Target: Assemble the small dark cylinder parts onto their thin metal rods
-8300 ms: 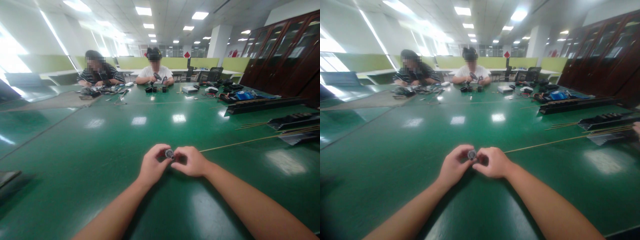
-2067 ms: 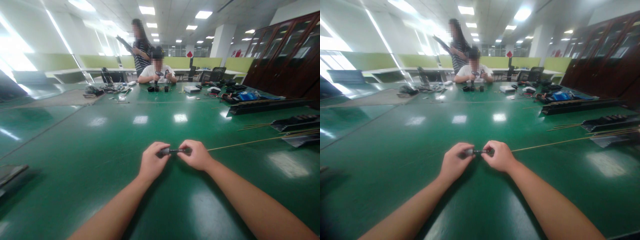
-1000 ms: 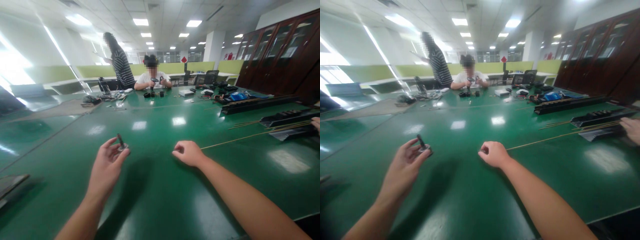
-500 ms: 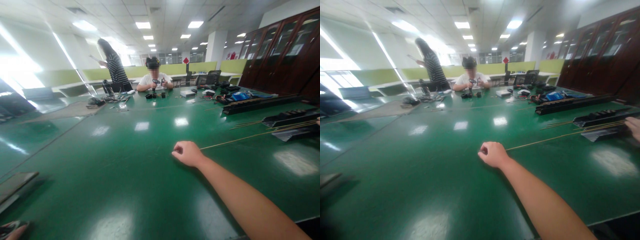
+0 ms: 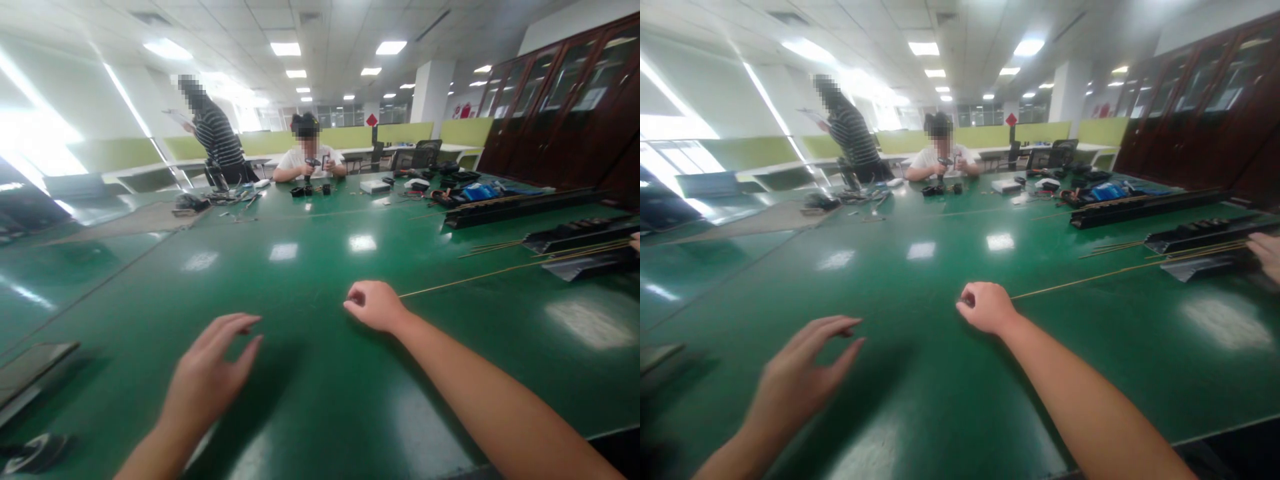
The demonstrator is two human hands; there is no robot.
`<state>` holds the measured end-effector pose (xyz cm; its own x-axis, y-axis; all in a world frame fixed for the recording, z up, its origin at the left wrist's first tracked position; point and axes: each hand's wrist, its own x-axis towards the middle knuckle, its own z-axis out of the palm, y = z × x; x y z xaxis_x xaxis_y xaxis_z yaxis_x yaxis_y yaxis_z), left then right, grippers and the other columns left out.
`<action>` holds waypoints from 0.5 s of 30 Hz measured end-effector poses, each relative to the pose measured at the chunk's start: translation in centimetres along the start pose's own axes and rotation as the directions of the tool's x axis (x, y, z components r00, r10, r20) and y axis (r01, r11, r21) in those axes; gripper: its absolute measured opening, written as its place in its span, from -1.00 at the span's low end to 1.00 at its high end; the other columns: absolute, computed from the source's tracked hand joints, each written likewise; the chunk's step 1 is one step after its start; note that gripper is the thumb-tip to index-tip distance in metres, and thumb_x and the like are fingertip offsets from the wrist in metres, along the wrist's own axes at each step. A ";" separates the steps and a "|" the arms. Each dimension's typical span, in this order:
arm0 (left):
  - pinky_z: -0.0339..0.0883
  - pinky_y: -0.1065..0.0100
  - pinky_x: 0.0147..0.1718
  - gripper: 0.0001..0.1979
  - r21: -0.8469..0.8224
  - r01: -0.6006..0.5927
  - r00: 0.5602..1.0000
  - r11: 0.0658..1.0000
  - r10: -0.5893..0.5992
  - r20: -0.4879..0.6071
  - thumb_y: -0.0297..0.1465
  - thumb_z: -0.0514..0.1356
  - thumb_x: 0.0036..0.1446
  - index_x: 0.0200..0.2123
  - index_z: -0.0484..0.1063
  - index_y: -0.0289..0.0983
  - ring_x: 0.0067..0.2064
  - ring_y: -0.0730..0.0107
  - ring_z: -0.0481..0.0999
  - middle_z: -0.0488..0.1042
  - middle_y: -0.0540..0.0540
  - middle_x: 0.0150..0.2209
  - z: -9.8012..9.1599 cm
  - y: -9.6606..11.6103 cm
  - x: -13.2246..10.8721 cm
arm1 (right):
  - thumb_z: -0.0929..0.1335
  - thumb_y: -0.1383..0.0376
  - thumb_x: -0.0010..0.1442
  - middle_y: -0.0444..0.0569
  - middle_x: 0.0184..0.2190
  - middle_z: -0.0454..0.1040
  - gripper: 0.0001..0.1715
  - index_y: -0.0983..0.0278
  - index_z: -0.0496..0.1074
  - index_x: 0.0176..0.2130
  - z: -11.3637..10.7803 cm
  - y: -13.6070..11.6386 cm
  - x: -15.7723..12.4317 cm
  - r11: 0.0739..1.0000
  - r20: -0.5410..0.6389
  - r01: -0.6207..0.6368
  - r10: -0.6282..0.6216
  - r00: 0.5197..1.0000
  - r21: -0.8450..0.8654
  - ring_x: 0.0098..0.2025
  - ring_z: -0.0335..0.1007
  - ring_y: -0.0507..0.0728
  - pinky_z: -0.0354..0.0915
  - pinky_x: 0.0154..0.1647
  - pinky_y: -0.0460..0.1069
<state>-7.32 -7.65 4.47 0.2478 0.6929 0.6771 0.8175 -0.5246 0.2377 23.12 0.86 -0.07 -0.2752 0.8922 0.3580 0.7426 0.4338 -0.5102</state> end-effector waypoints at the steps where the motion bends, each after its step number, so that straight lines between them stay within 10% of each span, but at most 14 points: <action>1: 0.46 0.19 -0.08 -0.69 0.042 -0.121 0.988 0.992 0.116 0.100 -0.34 0.25 0.16 0.00 0.44 -0.11 -0.10 0.20 0.54 0.51 -0.11 -0.07 2.0 0.7 1.1 | 0.42 0.17 0.15 -0.09 -0.40 0.58 -0.83 0.22 0.54 -0.36 0.0 -0.1 -0.1 1.000 -0.009 0.005 -0.005 1.000 0.007 -0.38 0.44 0.08 0.21 -0.36 -0.05; 7: 0.41 0.28 -0.22 -0.74 -0.050 -0.496 0.832 0.867 0.490 0.261 -0.52 0.12 0.21 -0.06 0.46 -0.20 -0.16 0.25 0.53 0.52 -0.16 -0.12 10.7 5.2 6.0 | 0.42 0.26 0.09 -0.08 -0.36 0.61 -0.91 0.22 0.56 -0.35 -0.2 -0.3 -0.3 0.983 -0.038 0.130 -0.126 0.991 0.131 -0.30 0.49 0.11 0.29 -0.25 -0.06; 15: 0.35 0.32 -0.35 -0.77 -0.026 -0.482 0.839 0.876 0.470 0.274 -0.48 0.04 0.28 -0.12 0.47 -0.29 -0.31 0.30 0.46 0.50 -0.16 -0.28 11.5 5.2 6.2 | 0.40 0.23 0.16 -0.10 -0.47 0.57 -0.80 0.28 0.55 -0.43 0.3 0.1 -0.1 0.960 0.024 0.140 -0.150 0.988 0.244 -0.40 0.45 0.05 0.23 -0.37 -0.10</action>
<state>4.45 -0.37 1.94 0.7343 0.4708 0.4890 0.5832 -0.8062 -0.0996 23.04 0.84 -0.42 -0.3982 0.8196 0.4119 0.5251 0.5719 -0.6302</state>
